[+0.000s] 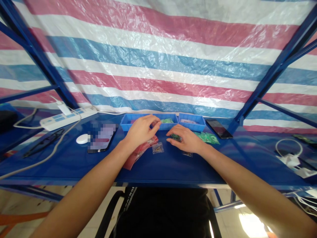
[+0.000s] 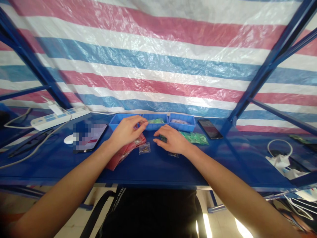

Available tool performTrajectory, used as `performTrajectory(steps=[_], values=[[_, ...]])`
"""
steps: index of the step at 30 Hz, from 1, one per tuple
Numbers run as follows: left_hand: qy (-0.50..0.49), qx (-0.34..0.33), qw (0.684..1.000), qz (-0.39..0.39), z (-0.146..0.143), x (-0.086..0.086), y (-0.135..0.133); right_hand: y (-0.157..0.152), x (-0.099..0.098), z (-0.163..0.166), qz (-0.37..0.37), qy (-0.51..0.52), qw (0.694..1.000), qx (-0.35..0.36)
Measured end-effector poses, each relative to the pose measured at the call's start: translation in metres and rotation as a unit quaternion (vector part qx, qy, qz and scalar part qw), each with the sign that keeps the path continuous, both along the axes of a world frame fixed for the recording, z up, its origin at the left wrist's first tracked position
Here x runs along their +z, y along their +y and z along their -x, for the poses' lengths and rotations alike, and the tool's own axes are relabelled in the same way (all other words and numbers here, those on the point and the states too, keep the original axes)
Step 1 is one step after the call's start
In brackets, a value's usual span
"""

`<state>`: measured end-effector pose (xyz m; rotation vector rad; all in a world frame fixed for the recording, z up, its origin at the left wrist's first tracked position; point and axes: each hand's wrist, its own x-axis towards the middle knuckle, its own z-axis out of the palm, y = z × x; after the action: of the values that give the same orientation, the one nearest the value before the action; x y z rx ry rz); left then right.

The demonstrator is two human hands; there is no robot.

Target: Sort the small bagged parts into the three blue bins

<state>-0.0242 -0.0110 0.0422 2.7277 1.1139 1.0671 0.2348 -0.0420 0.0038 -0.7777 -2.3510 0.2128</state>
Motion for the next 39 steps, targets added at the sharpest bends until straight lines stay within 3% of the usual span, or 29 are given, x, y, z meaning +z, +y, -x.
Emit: performTrajectory(steps=[3,7,9,15,25,35,39], values=[[0.013,0.005,0.999,0.043,0.012,0.009,0.004,0.002,0.002,-0.005,-0.002,0.004,1.0,-0.017],[0.04,-0.089,0.968,0.233,0.028,0.021,0.006,0.002,0.003,-0.009,-0.005,0.015,0.999,-0.032],[0.05,-0.111,0.955,0.271,0.035,0.024,0.007,0.002,0.004,-0.01,-0.004,0.016,0.999,-0.033],[0.087,-0.067,0.97,0.215,0.049,0.017,0.017,0.002,0.005,-0.009,-0.002,0.017,0.999,-0.039],[0.116,-0.072,0.98,0.146,0.044,0.008,0.02,0.003,0.005,-0.01,-0.003,0.014,0.999,-0.039],[0.103,-0.093,0.982,0.127,0.041,0.009,0.023,0.005,0.004,-0.012,-0.005,0.01,0.999,-0.042],[0.093,-0.092,0.977,0.17,0.039,0.011,0.017,0.004,0.004,-0.012,-0.006,0.007,0.999,-0.041]])
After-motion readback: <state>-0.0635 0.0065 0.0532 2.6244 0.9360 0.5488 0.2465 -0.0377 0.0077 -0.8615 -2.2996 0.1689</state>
